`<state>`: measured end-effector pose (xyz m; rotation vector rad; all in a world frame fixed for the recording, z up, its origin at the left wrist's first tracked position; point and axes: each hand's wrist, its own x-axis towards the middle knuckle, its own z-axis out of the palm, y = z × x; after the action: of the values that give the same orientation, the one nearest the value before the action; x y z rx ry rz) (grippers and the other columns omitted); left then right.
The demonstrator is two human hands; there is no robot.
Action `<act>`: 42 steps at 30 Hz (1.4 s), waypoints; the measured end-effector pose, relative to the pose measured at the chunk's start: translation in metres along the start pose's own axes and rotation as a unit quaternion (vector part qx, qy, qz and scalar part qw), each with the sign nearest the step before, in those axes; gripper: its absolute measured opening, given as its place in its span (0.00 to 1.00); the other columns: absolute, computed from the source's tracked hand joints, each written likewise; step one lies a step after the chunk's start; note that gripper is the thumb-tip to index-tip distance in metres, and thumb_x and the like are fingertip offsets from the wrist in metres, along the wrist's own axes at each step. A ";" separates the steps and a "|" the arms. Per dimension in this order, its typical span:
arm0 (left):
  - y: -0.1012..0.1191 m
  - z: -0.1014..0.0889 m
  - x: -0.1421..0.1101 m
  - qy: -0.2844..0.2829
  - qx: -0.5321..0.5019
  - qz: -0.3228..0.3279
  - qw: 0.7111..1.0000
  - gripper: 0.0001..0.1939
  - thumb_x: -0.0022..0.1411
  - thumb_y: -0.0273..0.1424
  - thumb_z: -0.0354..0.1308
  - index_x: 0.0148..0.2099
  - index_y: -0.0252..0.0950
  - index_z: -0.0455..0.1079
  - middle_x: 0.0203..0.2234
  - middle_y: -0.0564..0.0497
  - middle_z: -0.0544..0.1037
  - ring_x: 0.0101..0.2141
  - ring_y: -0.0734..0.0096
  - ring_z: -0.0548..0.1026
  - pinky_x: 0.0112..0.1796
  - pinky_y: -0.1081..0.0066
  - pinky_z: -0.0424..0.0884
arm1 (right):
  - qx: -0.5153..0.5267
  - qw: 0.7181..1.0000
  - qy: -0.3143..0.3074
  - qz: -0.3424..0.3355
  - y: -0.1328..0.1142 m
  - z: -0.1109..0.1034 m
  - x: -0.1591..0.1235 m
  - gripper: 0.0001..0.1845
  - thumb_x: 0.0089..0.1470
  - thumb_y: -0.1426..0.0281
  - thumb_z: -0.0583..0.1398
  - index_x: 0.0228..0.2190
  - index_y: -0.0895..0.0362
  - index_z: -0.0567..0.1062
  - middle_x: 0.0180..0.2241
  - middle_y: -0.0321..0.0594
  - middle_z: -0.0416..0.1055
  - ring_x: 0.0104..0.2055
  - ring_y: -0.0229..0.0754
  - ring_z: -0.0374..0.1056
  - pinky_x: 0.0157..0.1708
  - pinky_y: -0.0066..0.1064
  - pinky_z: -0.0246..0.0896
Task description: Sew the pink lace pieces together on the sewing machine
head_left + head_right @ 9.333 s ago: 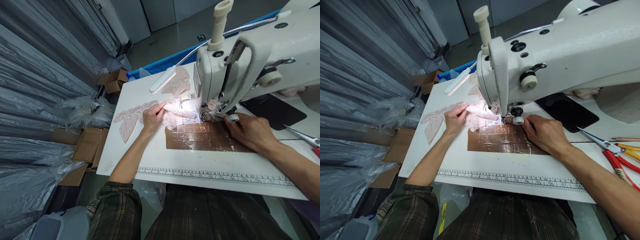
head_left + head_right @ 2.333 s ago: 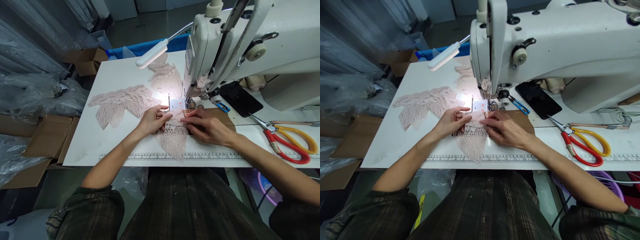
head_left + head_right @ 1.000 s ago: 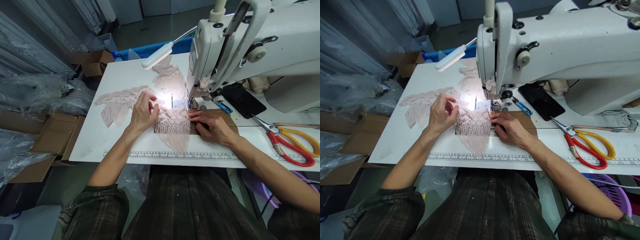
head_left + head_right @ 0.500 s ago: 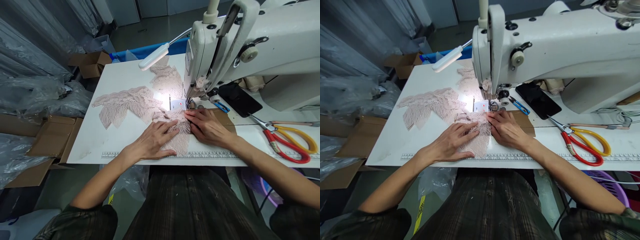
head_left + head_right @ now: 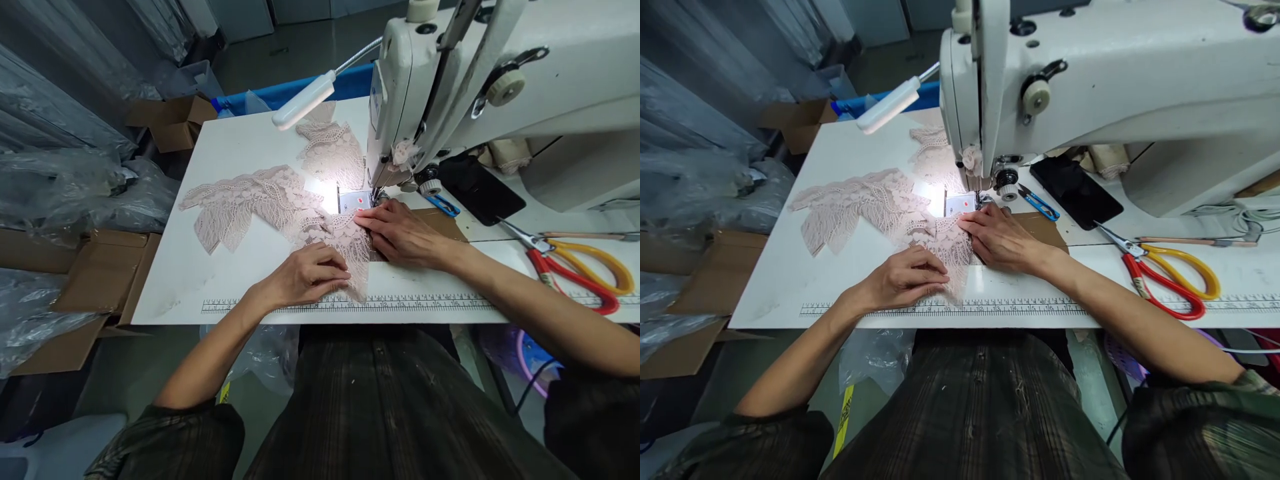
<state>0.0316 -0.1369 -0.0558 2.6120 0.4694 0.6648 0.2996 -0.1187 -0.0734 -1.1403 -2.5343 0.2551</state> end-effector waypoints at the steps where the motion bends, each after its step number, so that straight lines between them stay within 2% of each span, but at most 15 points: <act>1: 0.000 0.000 -0.001 0.008 -0.013 -0.009 1.000 0.09 0.72 0.33 0.58 0.42 0.37 0.79 0.38 0.47 0.83 0.37 0.69 0.79 0.40 0.65 0.76 | 0.005 1.000 0.005 0.004 0.000 0.000 -0.001 0.24 0.65 0.65 0.49 0.57 0.54 0.74 0.59 0.47 0.71 0.53 0.55 0.64 0.55 0.57 0.62; 4: 0.001 -0.001 -0.004 0.010 -0.037 -0.024 0.999 0.08 0.70 0.35 0.62 0.43 0.38 0.80 0.38 0.46 0.83 0.38 0.68 0.79 0.41 0.64 0.76 | 0.021 1.000 0.021 0.010 0.001 0.003 -0.003 0.25 0.66 0.65 0.49 0.58 0.52 0.74 0.60 0.45 0.71 0.54 0.54 0.64 0.56 0.57 0.61; 8: 0.002 -0.004 -0.004 -0.032 -0.045 -0.013 0.998 0.14 0.63 0.42 0.68 0.45 0.39 0.80 0.44 0.44 0.82 0.42 0.64 0.79 0.44 0.61 0.76 | 0.039 0.999 0.035 0.000 0.006 0.009 -0.004 0.25 0.67 0.65 0.48 0.59 0.55 0.74 0.60 0.45 0.72 0.56 0.54 0.64 0.58 0.56 0.60; 11: 0.001 -0.003 -0.002 -0.021 -0.037 -0.032 0.999 0.09 0.67 0.40 0.65 0.38 0.40 0.81 0.41 0.46 0.82 0.39 0.67 0.78 0.42 0.64 0.75 | 0.050 0.998 0.038 0.004 0.008 0.012 -0.005 0.25 0.67 0.64 0.49 0.59 0.54 0.74 0.61 0.45 0.71 0.58 0.55 0.64 0.59 0.58 0.60; 16: 0.002 -0.001 -0.002 0.001 -0.066 -0.038 0.997 0.07 0.68 0.35 0.63 0.39 0.39 0.80 0.39 0.47 0.83 0.37 0.69 0.80 0.41 0.64 0.76 | 0.074 0.996 0.051 0.010 0.005 0.008 -0.009 0.24 0.66 0.67 0.51 0.58 0.51 0.75 0.59 0.41 0.73 0.59 0.53 0.65 0.62 0.57 0.59; 19: 0.006 -0.002 -0.003 0.044 -0.078 -0.040 0.995 0.03 0.67 0.29 0.63 0.42 0.37 0.78 0.40 0.45 0.83 0.39 0.69 0.81 0.41 0.65 0.77 | 0.097 0.993 0.062 0.011 0.004 0.005 -0.011 0.22 0.64 0.68 0.53 0.55 0.50 0.78 0.58 0.38 0.74 0.60 0.52 0.64 0.64 0.55 0.58; 23: 0.010 -0.002 -0.003 0.155 -0.054 -0.055 0.985 0.03 0.66 0.24 0.58 0.41 0.36 0.70 0.43 0.43 0.83 0.42 0.67 0.81 0.40 0.64 0.78 | 0.110 0.993 0.045 -0.003 0.003 0.003 -0.013 0.23 0.64 0.68 0.53 0.56 0.50 0.76 0.59 0.38 0.73 0.59 0.52 0.64 0.62 0.56 0.58; 24: 0.010 -0.002 -0.003 0.167 -0.042 -0.051 0.984 0.03 0.65 0.24 0.57 0.40 0.36 0.68 0.43 0.43 0.83 0.41 0.66 0.82 0.40 0.63 0.78 | 0.105 0.994 0.039 -0.007 0.002 0.003 -0.013 0.23 0.64 0.68 0.53 0.57 0.50 0.75 0.60 0.39 0.72 0.59 0.53 0.64 0.61 0.57 0.58; 26: 0.010 -0.002 -0.002 0.145 -0.023 -0.025 0.989 0.03 0.63 0.25 0.56 0.38 0.38 0.66 0.42 0.44 0.84 0.39 0.65 0.82 0.40 0.61 0.79 | 0.080 0.996 0.030 -0.011 -0.001 0.003 -0.012 0.24 0.64 0.67 0.52 0.59 0.50 0.74 0.61 0.40 0.71 0.58 0.54 0.62 0.58 0.58 0.58; 28: 0.011 -0.001 -0.002 0.084 -0.001 0.002 0.996 0.03 0.61 0.25 0.55 0.36 0.39 0.64 0.40 0.45 0.84 0.38 0.64 0.82 0.40 0.60 0.79 | 0.037 0.999 0.024 -0.004 -0.005 0.003 -0.011 0.23 0.66 0.65 0.51 0.58 0.51 0.73 0.60 0.43 0.71 0.57 0.56 0.62 0.55 0.57 0.59; 31: 0.013 0.001 -0.002 0.021 0.064 0.011 0.998 0.05 0.58 0.23 0.52 0.35 0.39 0.62 0.43 0.43 0.83 0.41 0.62 0.82 0.47 0.54 0.79 | -0.021 0.999 0.018 0.021 -0.009 0.004 -0.010 0.23 0.67 0.63 0.48 0.57 0.53 0.72 0.57 0.48 0.71 0.54 0.56 0.62 0.52 0.54 0.60; 34: 0.014 0.004 -0.005 0.002 0.144 0.009 0.990 0.05 0.58 0.23 0.51 0.36 0.37 0.63 0.51 0.35 0.80 0.50 0.55 0.80 0.57 0.45 0.74 | -0.003 0.998 0.057 0.041 -0.005 0.004 -0.011 0.23 0.68 0.64 0.46 0.57 0.54 0.71 0.54 0.50 0.70 0.53 0.54 0.63 0.53 0.52 0.61; 37: 0.011 0.005 -0.010 0.001 0.186 0.016 0.982 0.05 0.56 0.23 0.52 0.36 0.37 0.64 0.58 0.32 0.75 0.58 0.50 0.75 0.62 0.42 0.69 | 0.060 0.993 0.097 0.028 0.004 0.004 -0.013 0.23 0.68 0.66 0.47 0.58 0.52 0.71 0.53 0.50 0.68 0.55 0.51 0.64 0.56 0.48 0.63; 39: 0.009 0.005 -0.012 0.003 0.198 0.021 0.980 0.06 0.55 0.23 0.53 0.36 0.36 0.65 0.59 0.33 0.74 0.59 0.50 0.75 0.62 0.42 0.69 | 0.063 0.994 0.084 0.006 0.007 0.002 -0.014 0.23 0.67 0.66 0.48 0.58 0.49 0.72 0.52 0.49 0.68 0.54 0.51 0.64 0.56 0.47 0.64; 42: 0.008 0.003 -0.013 -0.011 0.194 0.027 0.981 0.07 0.54 0.22 0.52 0.36 0.36 0.65 0.57 0.34 0.77 0.57 0.51 0.77 0.61 0.45 0.72 | -0.004 0.999 0.044 0.002 0.004 0.001 -0.012 0.22 0.68 0.64 0.49 0.57 0.45 0.74 0.49 0.48 0.68 0.50 0.52 0.64 0.51 0.48 0.63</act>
<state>0.0243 -0.1495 -0.0594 3.0041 0.5732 0.6121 0.3091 -0.1245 -0.0787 -1.1350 -2.4581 0.1928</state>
